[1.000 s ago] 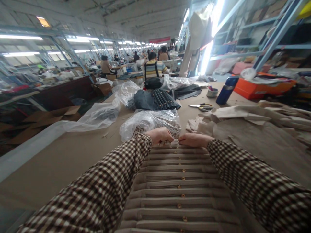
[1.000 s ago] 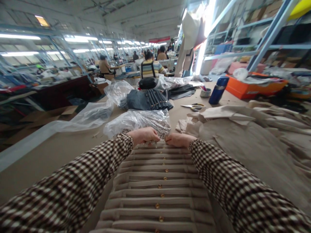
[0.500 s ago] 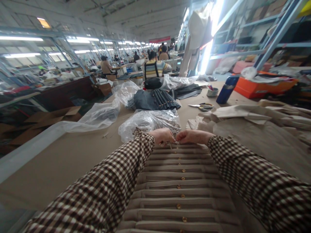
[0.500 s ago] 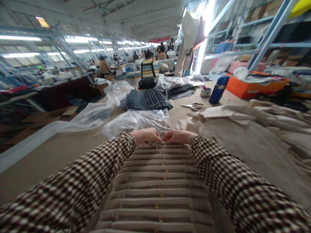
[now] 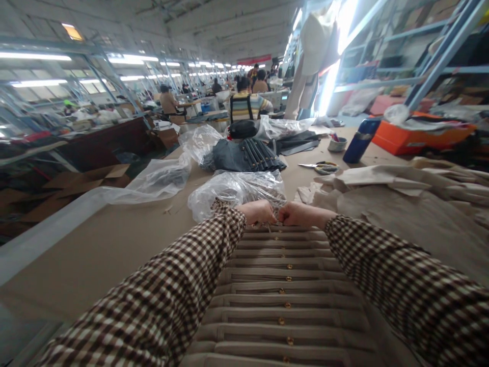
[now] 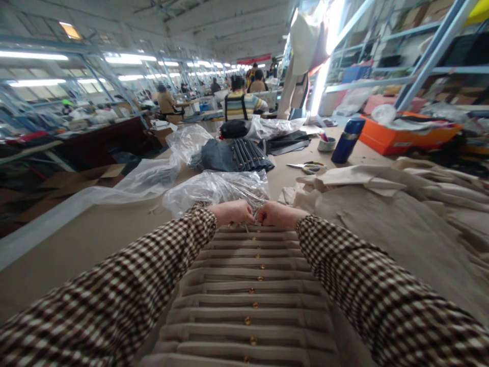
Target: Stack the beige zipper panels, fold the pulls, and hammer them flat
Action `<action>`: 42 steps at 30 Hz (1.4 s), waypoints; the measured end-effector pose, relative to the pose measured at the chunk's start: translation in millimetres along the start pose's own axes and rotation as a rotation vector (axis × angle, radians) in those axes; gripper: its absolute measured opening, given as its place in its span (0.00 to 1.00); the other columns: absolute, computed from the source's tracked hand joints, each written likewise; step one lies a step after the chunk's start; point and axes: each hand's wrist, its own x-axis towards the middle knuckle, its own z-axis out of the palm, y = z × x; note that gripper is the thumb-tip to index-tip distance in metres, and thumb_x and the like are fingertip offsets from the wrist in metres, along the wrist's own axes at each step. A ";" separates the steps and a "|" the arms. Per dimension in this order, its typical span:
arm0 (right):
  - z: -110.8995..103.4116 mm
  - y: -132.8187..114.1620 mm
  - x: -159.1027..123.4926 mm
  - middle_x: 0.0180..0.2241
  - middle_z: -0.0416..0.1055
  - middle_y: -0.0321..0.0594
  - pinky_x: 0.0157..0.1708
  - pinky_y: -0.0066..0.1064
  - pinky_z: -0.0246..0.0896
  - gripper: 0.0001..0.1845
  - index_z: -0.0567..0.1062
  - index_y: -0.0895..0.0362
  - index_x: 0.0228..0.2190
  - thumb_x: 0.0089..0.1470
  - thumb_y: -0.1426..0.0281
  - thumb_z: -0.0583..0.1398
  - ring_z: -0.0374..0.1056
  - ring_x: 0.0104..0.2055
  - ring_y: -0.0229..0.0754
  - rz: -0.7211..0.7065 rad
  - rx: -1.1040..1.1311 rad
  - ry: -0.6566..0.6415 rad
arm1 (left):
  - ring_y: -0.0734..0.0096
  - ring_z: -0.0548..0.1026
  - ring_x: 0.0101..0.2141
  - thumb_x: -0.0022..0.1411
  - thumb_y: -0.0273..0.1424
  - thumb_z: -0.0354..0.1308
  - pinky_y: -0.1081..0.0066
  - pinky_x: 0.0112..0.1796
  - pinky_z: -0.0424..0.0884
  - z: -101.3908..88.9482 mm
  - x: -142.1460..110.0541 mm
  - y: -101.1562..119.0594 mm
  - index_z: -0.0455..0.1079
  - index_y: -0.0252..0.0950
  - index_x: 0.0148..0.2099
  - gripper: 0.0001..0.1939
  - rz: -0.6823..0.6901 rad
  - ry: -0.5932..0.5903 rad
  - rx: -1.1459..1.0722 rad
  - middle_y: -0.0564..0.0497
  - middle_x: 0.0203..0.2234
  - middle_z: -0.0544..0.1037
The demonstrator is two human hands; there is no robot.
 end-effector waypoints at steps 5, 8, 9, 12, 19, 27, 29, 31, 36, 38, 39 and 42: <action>2.4 -5.7 -1.7 0.23 0.70 0.32 0.27 0.26 0.51 0.12 0.78 0.58 0.27 0.36 0.79 0.58 0.60 0.27 0.35 -0.026 -0.007 0.017 | 0.77 0.60 0.14 0.47 0.24 0.65 0.76 0.18 0.50 3.9 4.8 -4.8 0.65 0.34 0.15 0.14 -0.003 0.027 -0.016 0.55 0.08 0.61; 1.9 -8.8 -1.7 0.20 0.70 0.31 0.25 0.26 0.52 0.13 0.80 0.58 0.25 0.36 0.78 0.58 0.59 0.25 0.35 -0.002 0.028 -0.036 | 0.77 0.60 0.14 0.44 0.22 0.66 0.76 0.18 0.50 4.4 4.8 -8.1 0.64 0.34 0.15 0.14 -0.014 0.045 -0.037 0.55 0.08 0.61; 1.4 -9.4 -1.7 0.19 0.70 0.31 0.24 0.26 0.51 0.12 0.80 0.57 0.24 0.36 0.78 0.57 0.59 0.23 0.34 0.010 0.044 -0.055 | 0.76 0.61 0.14 0.44 0.21 0.66 0.76 0.18 0.51 4.0 3.9 -9.2 0.64 0.34 0.15 0.14 -0.018 0.051 -0.047 0.55 0.08 0.62; -0.4 -10.4 -2.5 0.19 0.71 0.31 0.23 0.26 0.52 0.13 0.80 0.57 0.24 0.35 0.77 0.57 0.59 0.22 0.34 0.040 0.118 -0.073 | 0.75 0.61 0.16 0.44 0.20 0.66 0.75 0.19 0.52 1.0 -0.9 -12.6 0.65 0.34 0.15 0.14 -0.020 0.064 -0.092 0.54 0.09 0.63; 6.1 -28.1 -15.1 0.19 0.67 0.32 0.22 0.24 0.51 0.03 0.73 0.57 0.22 0.42 0.70 0.63 0.58 0.22 0.32 0.092 0.422 0.210 | 0.79 0.57 0.13 0.54 0.27 0.62 0.75 0.16 0.48 -6.4 -10.4 -23.7 0.68 0.34 0.21 0.11 0.027 0.066 -0.299 0.58 0.10 0.61; 37.3 -62.9 -35.8 0.25 0.71 0.38 0.23 0.28 0.65 0.21 0.70 0.57 0.27 0.40 0.56 0.70 0.67 0.23 0.36 0.147 1.028 0.201 | 0.80 0.62 0.13 0.64 0.28 0.56 0.78 0.17 0.54 -3.2 -19.7 -11.8 0.65 0.33 0.26 0.13 0.026 0.125 -0.624 0.57 0.14 0.65; 41.6 -64.6 -35.0 0.25 0.71 0.36 0.24 0.27 0.66 0.21 0.70 0.56 0.28 0.40 0.58 0.71 0.67 0.24 0.35 0.137 1.154 0.273 | 0.81 0.62 0.14 0.65 0.27 0.55 0.78 0.17 0.55 -2.0 -24.3 -6.3 0.64 0.33 0.26 0.13 0.026 0.148 -0.696 0.57 0.15 0.65; 44.6 -65.2 -32.3 0.24 0.69 0.34 0.25 0.26 0.66 0.20 0.70 0.55 0.29 0.39 0.61 0.71 0.67 0.24 0.34 0.119 1.258 0.340 | 0.81 0.61 0.14 0.66 0.27 0.54 0.78 0.17 0.55 -0.5 -27.8 -1.5 0.63 0.34 0.26 0.14 0.024 0.182 -0.753 0.58 0.14 0.64; 47.3 -69.0 -25.4 0.25 0.69 0.31 0.29 0.24 0.67 0.17 0.68 0.54 0.30 0.41 0.65 0.69 0.67 0.27 0.32 0.064 1.413 0.508 | 0.81 0.60 0.14 0.67 0.29 0.54 0.77 0.18 0.55 2.3 -27.3 4.6 0.63 0.34 0.28 0.13 0.007 0.260 -0.826 0.59 0.15 0.62; 42.9 -69.6 -26.5 0.28 0.71 0.32 0.34 0.26 0.68 0.17 0.66 0.53 0.30 0.41 0.66 0.69 0.70 0.31 0.34 0.047 1.429 0.556 | 0.80 0.60 0.15 0.67 0.28 0.53 0.77 0.19 0.55 1.9 -25.3 3.2 0.64 0.34 0.29 0.12 0.002 0.272 -0.821 0.59 0.15 0.62; 39.0 -68.8 -28.1 0.30 0.73 0.33 0.36 0.28 0.69 0.17 0.66 0.53 0.29 0.42 0.67 0.68 0.71 0.34 0.36 0.041 1.438 0.574 | 0.80 0.61 0.15 0.67 0.28 0.53 0.77 0.19 0.56 1.6 -24.6 1.7 0.64 0.34 0.30 0.11 0.002 0.274 -0.812 0.59 0.15 0.62; 23.6 -61.0 -34.2 0.30 0.73 0.34 0.35 0.32 0.70 0.16 0.64 0.53 0.29 0.43 0.66 0.66 0.72 0.33 0.38 0.034 1.310 0.570 | 0.80 0.61 0.14 0.67 0.28 0.53 0.76 0.18 0.54 1.3 -25.5 -4.8 0.65 0.34 0.30 0.11 0.013 0.241 -0.755 0.59 0.15 0.63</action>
